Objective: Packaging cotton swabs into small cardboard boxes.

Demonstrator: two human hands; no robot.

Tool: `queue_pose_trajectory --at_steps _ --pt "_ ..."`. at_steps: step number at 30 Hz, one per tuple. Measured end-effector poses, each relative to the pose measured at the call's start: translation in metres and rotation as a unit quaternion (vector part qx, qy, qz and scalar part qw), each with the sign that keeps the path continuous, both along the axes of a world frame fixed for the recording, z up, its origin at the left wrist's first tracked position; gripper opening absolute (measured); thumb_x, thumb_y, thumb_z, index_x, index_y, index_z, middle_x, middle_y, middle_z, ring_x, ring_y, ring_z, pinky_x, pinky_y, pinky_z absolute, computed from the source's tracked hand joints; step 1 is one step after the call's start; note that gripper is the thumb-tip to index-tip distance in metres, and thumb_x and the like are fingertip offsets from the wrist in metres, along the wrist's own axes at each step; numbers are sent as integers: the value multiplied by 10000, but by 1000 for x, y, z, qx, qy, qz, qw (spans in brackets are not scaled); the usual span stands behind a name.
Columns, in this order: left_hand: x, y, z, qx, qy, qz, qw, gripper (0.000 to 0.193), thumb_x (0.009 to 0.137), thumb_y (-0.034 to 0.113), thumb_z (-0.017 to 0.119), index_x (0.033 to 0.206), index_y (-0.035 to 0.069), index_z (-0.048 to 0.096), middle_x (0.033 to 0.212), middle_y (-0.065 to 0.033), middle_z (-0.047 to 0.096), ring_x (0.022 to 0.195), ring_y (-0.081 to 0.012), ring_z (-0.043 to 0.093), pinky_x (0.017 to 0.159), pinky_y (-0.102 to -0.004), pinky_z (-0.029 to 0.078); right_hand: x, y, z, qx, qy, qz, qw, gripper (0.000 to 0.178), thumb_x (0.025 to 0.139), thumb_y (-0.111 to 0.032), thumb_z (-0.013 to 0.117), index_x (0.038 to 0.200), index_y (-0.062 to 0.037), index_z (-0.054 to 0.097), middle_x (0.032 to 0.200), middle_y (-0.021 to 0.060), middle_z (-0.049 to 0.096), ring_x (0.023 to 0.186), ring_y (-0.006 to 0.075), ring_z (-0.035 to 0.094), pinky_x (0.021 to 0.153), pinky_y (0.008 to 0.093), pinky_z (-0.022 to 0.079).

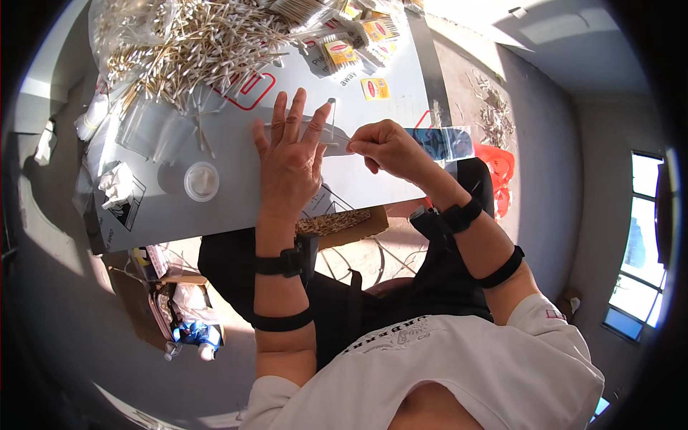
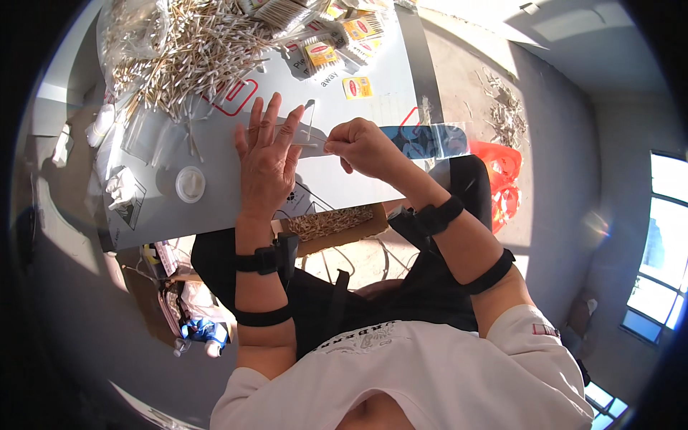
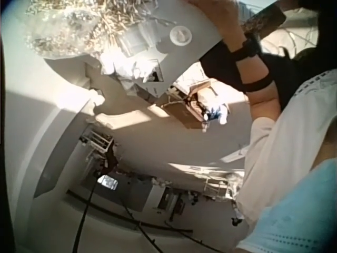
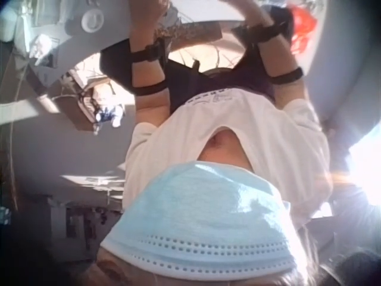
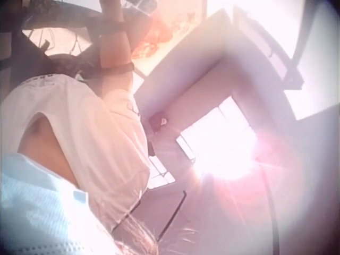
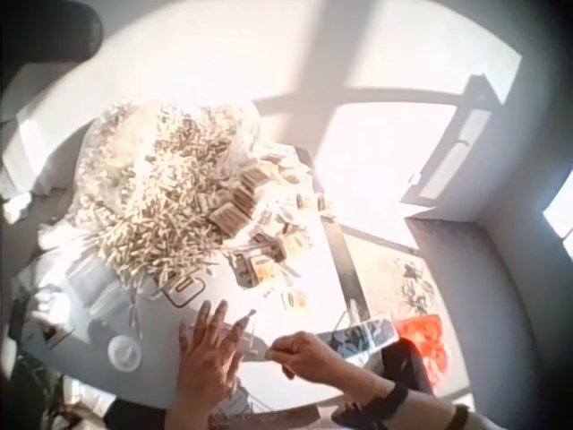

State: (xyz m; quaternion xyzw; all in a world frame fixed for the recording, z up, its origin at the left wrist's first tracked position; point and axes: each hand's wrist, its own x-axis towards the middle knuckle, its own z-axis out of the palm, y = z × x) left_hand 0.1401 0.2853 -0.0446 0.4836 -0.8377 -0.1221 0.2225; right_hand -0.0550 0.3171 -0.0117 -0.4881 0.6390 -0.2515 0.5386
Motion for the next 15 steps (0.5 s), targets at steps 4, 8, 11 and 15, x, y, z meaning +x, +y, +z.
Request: queue_pose_trajectory --at_steps 4,8,11,15 --pt "-1 4 -1 8 -5 -128 992 480 885 224 649 1352 194 543 1532 -25 355 1453 -270 240 1145 -577 124 6 1 6 -48 122 37 991 193 899 -134 601 816 29 662 540 60 557 470 115 553 475 278 420" --pt "1 -2 -5 21 -26 -93 995 548 838 225 694 1354 145 528 1527 -49 361 1457 -265 226 1161 -554 122 -10 12 31 22 18 55 998 188 893 -109 598 817 57 644 551 32 532 478 93 530 472 266 406" --pt "4 -4 -1 5 -11 -71 997 617 800 236 730 1360 100 508 1523 -85 355 1453 -271 236 1168 -555 126 -13 32 40 88 -7 124 988 149 894 -73 629 823 57 645 568 31 549 503 85 554 486 249 424" --pt "15 -2 3 33 6 13 999 708 803 259 732 1412 62 428 1502 -150 356 1432 -322 265 1154 -544 168 -11 32 33 74 27 117 990 162 906 -102 654 833 43 648 586 18 574 529 74 569 505 235 435"
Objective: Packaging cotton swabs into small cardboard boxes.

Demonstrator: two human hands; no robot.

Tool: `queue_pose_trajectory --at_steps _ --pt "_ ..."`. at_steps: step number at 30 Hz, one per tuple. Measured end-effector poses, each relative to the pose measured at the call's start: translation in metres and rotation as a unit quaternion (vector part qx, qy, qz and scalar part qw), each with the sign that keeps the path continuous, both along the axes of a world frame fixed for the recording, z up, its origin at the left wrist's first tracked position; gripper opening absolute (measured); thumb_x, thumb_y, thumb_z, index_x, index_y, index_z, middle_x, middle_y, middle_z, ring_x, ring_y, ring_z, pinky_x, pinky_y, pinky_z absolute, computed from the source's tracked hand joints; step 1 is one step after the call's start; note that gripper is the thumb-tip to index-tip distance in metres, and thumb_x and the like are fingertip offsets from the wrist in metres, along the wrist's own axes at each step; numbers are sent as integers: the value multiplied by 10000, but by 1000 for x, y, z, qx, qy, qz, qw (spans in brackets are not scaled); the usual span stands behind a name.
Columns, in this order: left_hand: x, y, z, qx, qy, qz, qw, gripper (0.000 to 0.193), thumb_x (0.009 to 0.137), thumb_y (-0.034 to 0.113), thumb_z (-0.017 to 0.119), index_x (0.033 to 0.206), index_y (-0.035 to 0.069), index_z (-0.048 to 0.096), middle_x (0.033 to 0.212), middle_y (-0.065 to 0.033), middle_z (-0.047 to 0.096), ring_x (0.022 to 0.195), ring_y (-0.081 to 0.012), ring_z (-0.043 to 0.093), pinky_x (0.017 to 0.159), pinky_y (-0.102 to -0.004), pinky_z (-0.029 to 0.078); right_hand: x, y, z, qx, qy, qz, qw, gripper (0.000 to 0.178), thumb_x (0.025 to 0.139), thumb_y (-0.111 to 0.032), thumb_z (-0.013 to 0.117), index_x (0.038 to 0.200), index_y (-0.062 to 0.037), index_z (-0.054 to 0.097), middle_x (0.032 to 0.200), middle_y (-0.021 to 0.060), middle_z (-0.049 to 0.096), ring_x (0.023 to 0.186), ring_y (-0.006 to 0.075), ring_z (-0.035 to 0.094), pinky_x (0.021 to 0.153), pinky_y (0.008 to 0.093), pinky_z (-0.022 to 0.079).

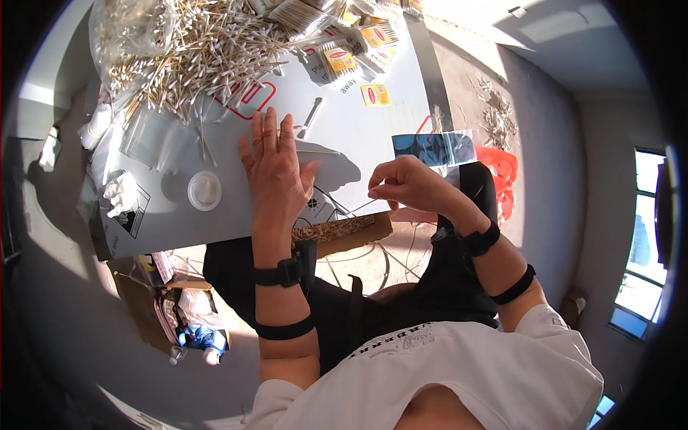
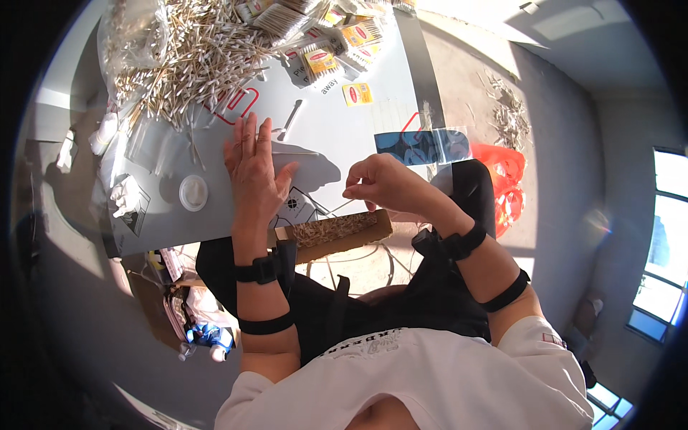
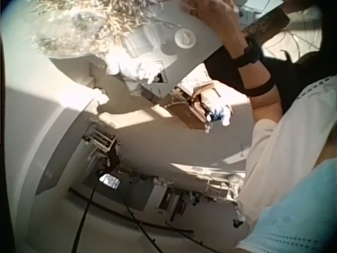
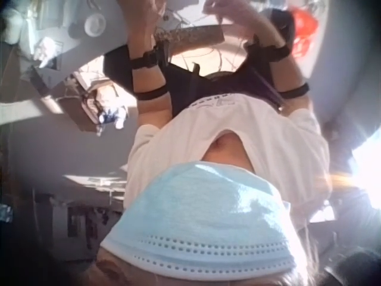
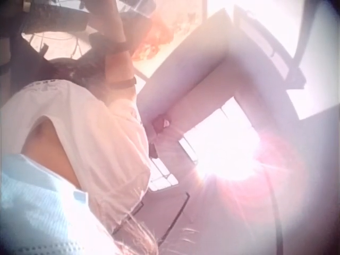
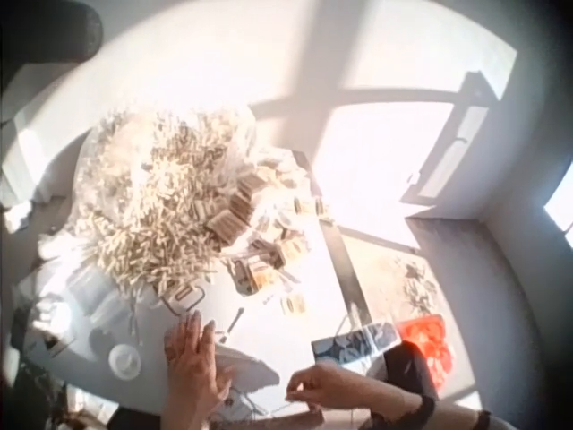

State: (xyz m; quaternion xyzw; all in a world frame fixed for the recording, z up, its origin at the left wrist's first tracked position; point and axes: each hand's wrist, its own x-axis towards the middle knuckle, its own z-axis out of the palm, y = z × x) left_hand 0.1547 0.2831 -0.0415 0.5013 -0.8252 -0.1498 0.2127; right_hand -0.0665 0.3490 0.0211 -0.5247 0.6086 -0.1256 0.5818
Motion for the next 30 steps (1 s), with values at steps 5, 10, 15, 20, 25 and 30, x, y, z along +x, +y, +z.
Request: queue_pose_trajectory --at_steps 5,10,15,20,25,30 --pt "7 1 3 10 -52 -13 999 749 775 284 764 1390 15 432 1503 -190 339 1417 -348 285 1144 -553 217 23 -69 -11 -188 59 -88 976 131 894 -104 671 820 -2 633 563 -1 562 554 45 562 504 228 422" --pt "3 -2 8 19 -28 -20 999 744 755 279 774 1371 18 447 1488 -180 358 1407 -343 299 1144 -550 214 52 -154 -34 -436 220 -69 870 221 815 -174 725 950 -18 646 630 104 639 617 252 652 578 343 483" --pt "4 -4 8 22 -18 -21 999 757 735 264 785 1369 22 451 1482 -175 366 1404 -340 306 1141 -544 218 57 -189 -44 -360 269 -43 892 147 768 -177 733 862 -69 701 687 131 656 700 296 651 638 383 499" --pt "5 -3 3 13 -21 -20 999 759 733 265 788 1370 24 453 1491 -169 361 1413 -330 297 1143 -537 216 37 -176 -29 -125 -8 -175 977 161 840 -125 675 742 -3 714 673 54 674 560 64 568 475 212 399" --pt "4 -3 -1 9 -18 -15 1000 775 723 258 802 1373 20 452 1497 -164 356 1419 -322 289 1146 -526 214 18 -144 -32 -152 89 -131 976 178 860 -137 669 766 7 716 646 59 667 536 73 558 476 228 403" --pt "4 -3 0 16 -18 -14 1000 785 715 255 812 1372 15 455 1499 -162 354 1416 -320 293 1148 -517 208 16 -127 -37 -350 223 -106 903 158 853 -173 689 849 -15 687 705 80 666 624 182 633 569 325 475"
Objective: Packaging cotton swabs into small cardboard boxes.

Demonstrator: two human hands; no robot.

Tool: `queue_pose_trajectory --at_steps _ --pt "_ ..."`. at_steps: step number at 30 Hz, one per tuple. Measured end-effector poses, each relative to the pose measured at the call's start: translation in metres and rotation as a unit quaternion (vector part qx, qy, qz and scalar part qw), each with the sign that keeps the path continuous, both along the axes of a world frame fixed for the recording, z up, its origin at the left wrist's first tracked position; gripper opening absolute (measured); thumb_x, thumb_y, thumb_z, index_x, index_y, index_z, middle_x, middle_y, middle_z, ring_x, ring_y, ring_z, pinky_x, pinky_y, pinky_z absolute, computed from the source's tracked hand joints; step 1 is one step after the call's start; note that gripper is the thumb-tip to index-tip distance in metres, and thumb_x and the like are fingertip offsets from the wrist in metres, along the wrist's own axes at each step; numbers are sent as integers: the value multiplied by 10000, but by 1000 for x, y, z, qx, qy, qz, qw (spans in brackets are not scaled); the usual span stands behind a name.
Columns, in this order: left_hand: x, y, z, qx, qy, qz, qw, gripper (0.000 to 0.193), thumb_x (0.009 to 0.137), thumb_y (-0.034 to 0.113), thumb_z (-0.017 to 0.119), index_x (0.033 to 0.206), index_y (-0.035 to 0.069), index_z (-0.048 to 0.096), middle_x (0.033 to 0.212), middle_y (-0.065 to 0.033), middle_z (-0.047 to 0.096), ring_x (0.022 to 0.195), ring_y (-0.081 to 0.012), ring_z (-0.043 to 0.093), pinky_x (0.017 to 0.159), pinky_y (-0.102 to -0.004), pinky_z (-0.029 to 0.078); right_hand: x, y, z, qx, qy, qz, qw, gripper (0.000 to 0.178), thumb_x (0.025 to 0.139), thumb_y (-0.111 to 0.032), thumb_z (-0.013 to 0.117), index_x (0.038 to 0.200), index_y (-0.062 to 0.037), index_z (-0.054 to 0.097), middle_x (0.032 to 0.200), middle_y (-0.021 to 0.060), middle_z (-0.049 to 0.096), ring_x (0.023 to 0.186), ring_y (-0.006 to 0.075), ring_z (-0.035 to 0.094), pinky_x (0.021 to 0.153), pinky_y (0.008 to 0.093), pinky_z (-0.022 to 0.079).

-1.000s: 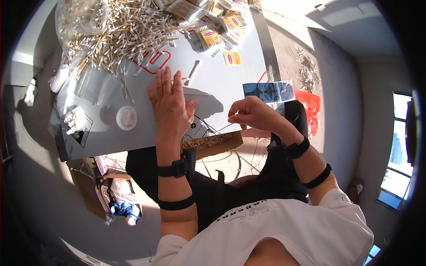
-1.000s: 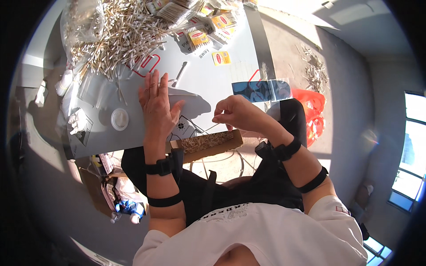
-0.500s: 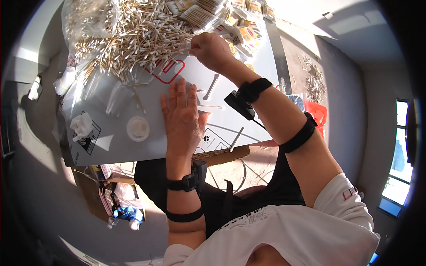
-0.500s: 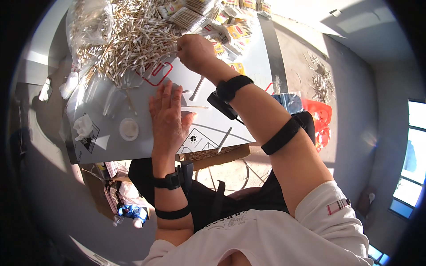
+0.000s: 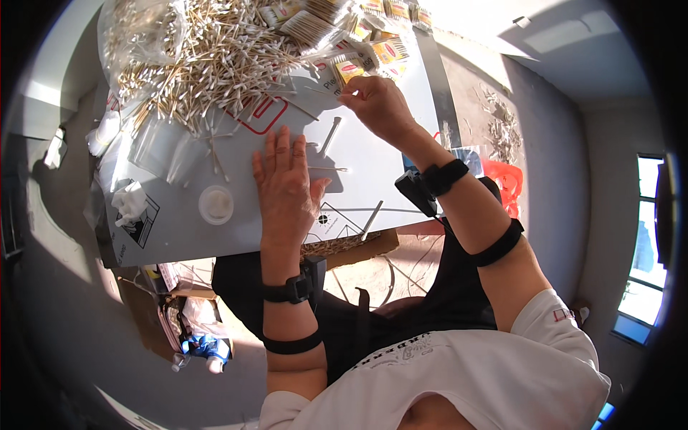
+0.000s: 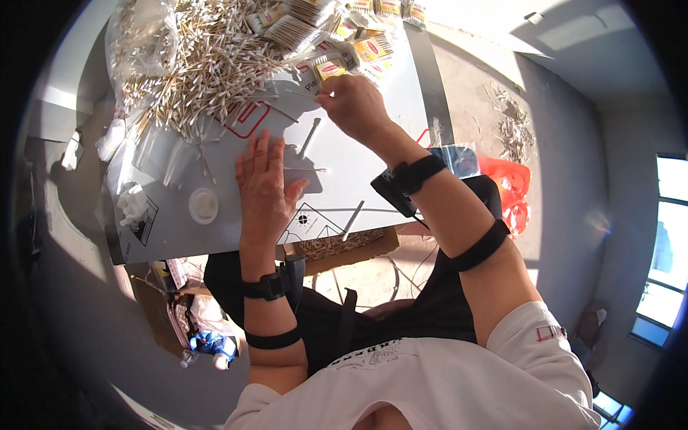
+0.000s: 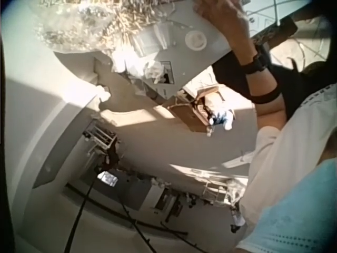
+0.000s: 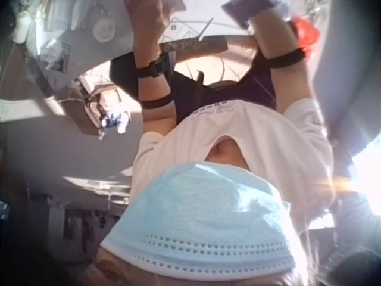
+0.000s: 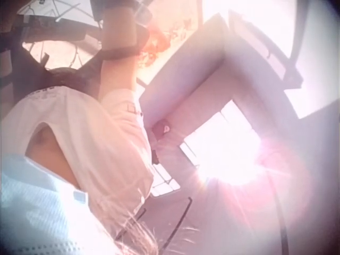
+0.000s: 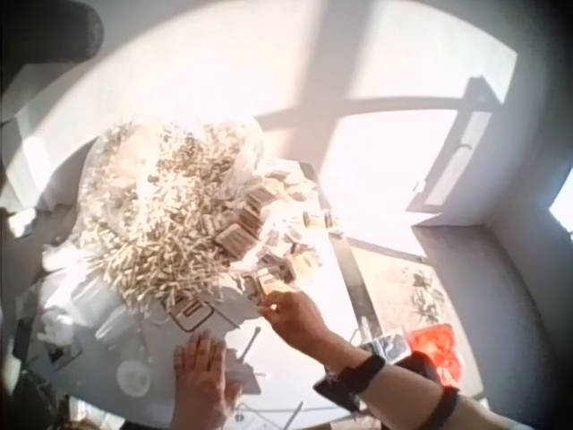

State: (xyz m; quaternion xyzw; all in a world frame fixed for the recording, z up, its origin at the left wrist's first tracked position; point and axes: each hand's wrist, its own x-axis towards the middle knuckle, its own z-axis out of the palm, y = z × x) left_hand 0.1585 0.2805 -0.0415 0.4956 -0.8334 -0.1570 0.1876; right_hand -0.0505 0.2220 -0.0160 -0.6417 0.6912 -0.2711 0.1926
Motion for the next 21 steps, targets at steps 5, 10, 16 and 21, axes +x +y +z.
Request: queue_pose_trajectory --at_steps 5,10,16,21 --pt "0 0 2 4 -5 -1 1000 771 715 269 809 1361 16 473 1496 -160 359 1403 -325 311 1148 -518 206 31 5 -5 -71 77 104 989 213 780 -208 746 864 -48 632 800 108 643 778 308 657 680 405 509" --pt "-1 -1 -1 -4 8 -3 1000 758 723 264 802 1361 18 474 1487 -158 373 1398 -327 316 1139 -524 216 39 -4 -12 -4 100 106 989 134 783 -149 648 752 -24 612 721 143 620 720 346 636 655 436 498" --pt "5 -1 1 1 12 2 1000 719 744 219 784 1355 3 473 1480 -156 381 1397 -318 319 1137 -518 235 -8 75 34 143 -110 232 956 161 778 -35 684 711 27 551 615 85 556 548 154 519 532 314 425" --pt "6 -2 2 11 21 -6 1000 672 760 152 760 1346 -13 475 1482 -159 377 1401 -317 317 1147 -506 235 -16 148 40 182 -80 280 939 214 752 -101 754 828 -23 570 740 96 597 674 262 614 591 350 470"
